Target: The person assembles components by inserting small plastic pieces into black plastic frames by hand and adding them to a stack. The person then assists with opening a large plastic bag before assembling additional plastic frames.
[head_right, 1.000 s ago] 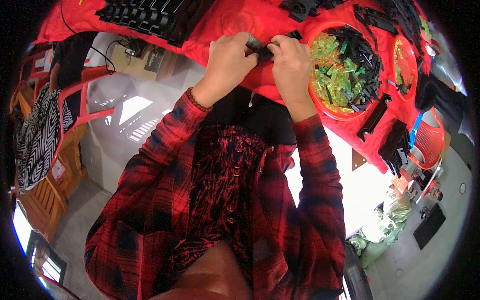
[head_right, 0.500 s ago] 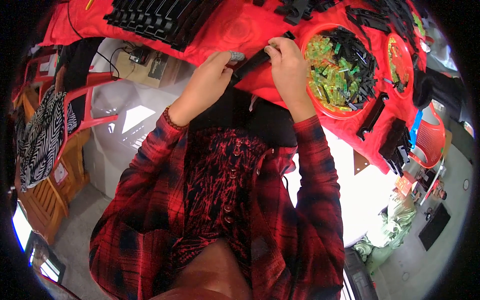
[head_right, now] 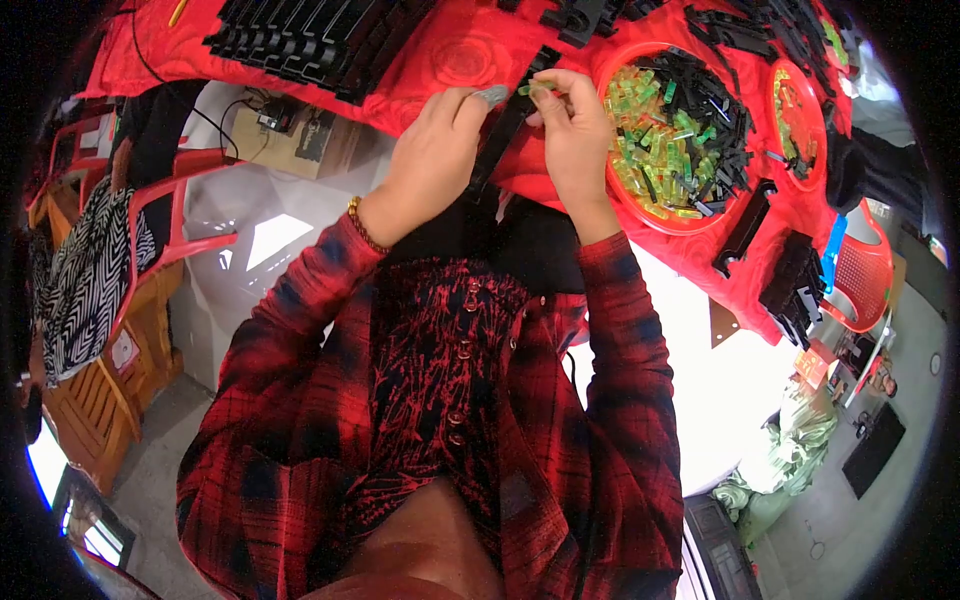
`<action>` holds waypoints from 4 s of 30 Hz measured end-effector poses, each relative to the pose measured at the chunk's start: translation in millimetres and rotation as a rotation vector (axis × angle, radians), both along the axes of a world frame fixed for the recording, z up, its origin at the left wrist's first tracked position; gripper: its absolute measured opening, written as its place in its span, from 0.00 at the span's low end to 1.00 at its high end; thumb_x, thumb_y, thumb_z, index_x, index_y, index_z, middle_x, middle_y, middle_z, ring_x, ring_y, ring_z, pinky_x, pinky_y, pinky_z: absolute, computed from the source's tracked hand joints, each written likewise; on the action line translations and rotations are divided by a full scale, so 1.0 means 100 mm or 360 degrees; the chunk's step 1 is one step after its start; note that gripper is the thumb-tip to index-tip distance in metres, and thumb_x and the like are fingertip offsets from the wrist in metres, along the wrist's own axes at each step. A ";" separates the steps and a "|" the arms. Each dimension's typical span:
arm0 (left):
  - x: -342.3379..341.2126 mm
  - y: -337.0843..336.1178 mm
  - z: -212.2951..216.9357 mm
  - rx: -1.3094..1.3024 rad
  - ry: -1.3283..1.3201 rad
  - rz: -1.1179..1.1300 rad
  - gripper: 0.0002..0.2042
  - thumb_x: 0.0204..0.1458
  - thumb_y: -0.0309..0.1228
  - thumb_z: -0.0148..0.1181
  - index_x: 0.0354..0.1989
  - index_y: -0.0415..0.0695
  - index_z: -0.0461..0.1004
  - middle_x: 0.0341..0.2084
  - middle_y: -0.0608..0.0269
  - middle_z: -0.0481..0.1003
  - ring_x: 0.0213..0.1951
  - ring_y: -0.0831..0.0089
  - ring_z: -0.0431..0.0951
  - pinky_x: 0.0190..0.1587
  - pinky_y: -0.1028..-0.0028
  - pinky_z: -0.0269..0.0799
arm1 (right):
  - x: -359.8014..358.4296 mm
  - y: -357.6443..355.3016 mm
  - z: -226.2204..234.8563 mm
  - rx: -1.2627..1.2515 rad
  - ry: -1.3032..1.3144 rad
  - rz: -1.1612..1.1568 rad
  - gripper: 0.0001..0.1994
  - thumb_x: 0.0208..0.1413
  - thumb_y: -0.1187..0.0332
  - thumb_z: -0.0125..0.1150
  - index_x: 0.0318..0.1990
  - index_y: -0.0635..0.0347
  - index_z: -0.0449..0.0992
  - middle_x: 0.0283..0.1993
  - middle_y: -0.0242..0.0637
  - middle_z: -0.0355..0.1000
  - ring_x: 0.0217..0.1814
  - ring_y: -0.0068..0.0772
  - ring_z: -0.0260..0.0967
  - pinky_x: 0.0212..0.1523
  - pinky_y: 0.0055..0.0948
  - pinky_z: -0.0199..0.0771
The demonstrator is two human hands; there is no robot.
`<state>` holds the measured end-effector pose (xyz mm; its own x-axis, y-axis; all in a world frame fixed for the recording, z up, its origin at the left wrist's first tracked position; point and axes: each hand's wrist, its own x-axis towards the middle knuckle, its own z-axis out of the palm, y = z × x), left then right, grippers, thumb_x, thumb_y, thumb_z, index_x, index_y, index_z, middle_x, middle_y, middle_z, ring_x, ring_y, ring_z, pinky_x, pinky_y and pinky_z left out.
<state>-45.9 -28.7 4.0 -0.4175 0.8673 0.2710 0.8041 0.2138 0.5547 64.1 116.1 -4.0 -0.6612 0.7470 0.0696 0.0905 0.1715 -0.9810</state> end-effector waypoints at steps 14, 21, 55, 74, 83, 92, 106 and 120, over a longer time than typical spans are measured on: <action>-0.36 0.34 0.10 0.0178 0.0482 -0.0708 0.23 0.52 0.23 0.51 0.57 0.55 0.73 0.63 0.63 0.65 0.61 0.59 0.67 0.62 0.60 0.63 | 0.22 0.03 0.27 -0.0112 0.0386 -0.0479 0.09 0.64 0.71 0.58 0.46 0.68 0.72 0.36 0.35 0.73 0.27 0.20 0.71 0.31 0.20 0.71; -0.38 0.38 0.07 0.0147 0.0674 -0.0625 0.14 0.54 0.27 0.52 0.50 0.47 0.73 0.60 0.62 0.69 0.65 0.61 0.64 0.68 0.57 0.55 | 0.36 -0.06 0.34 -0.0033 0.0259 -0.0484 0.08 0.64 0.71 0.58 0.45 0.68 0.73 0.36 0.34 0.72 0.28 0.18 0.69 0.33 0.19 0.70; -0.26 -0.06 -0.09 0.0042 -0.0001 -0.0100 0.18 0.40 0.35 0.72 0.40 0.45 0.76 0.36 0.64 0.73 0.43 0.59 0.70 0.44 0.63 0.63 | 0.44 -0.42 0.00 0.0624 -0.0430 -0.0347 0.07 0.53 0.72 0.68 0.40 0.57 0.81 0.29 0.30 0.74 0.32 0.27 0.64 0.42 0.29 0.61; -0.25 -0.03 -0.13 0.0060 -0.0143 -0.0097 0.16 0.40 0.34 0.72 0.37 0.45 0.75 0.34 0.63 0.72 0.44 0.58 0.69 0.45 0.62 0.61 | 0.42 -0.38 -0.10 0.1313 -0.0543 -0.0241 0.08 0.50 0.70 0.69 0.38 0.52 0.79 0.33 0.30 0.76 0.34 0.34 0.68 0.45 0.33 0.58; -0.24 -0.01 -0.13 0.0050 -0.0162 -0.0078 0.16 0.39 0.32 0.72 0.36 0.45 0.75 0.35 0.64 0.72 0.44 0.58 0.68 0.45 0.62 0.61 | 0.40 -0.37 -0.11 0.1388 -0.0594 -0.0167 0.09 0.50 0.70 0.68 0.39 0.54 0.78 0.34 0.29 0.76 0.36 0.31 0.69 0.46 0.33 0.56; -0.26 -0.03 -0.12 0.0096 -0.0169 -0.0118 0.15 0.40 0.33 0.72 0.34 0.44 0.74 0.33 0.63 0.71 0.43 0.58 0.68 0.43 0.62 0.61 | 0.45 -0.47 -0.10 0.0918 -0.0514 -0.0328 0.08 0.56 0.69 0.66 0.42 0.55 0.78 0.23 0.28 0.75 0.29 0.26 0.66 0.49 0.32 0.55; -0.27 -0.02 -0.13 0.0064 -0.0152 -0.0120 0.15 0.40 0.33 0.72 0.35 0.45 0.74 0.32 0.64 0.71 0.42 0.58 0.69 0.44 0.62 0.61 | 0.37 -0.41 -0.14 0.1137 -0.0501 -0.0319 0.07 0.54 0.69 0.67 0.40 0.54 0.79 0.29 0.30 0.76 0.32 0.34 0.65 0.47 0.33 0.57; -0.25 -0.08 -0.13 0.0138 -0.0037 -0.0108 0.16 0.39 0.34 0.72 0.36 0.45 0.75 0.33 0.63 0.70 0.42 0.59 0.69 0.43 0.64 0.61 | 0.58 -0.05 0.33 0.1174 -0.0566 -0.0503 0.12 0.56 0.72 0.63 0.47 0.59 0.79 0.38 0.41 0.76 0.41 0.38 0.74 0.49 0.33 0.67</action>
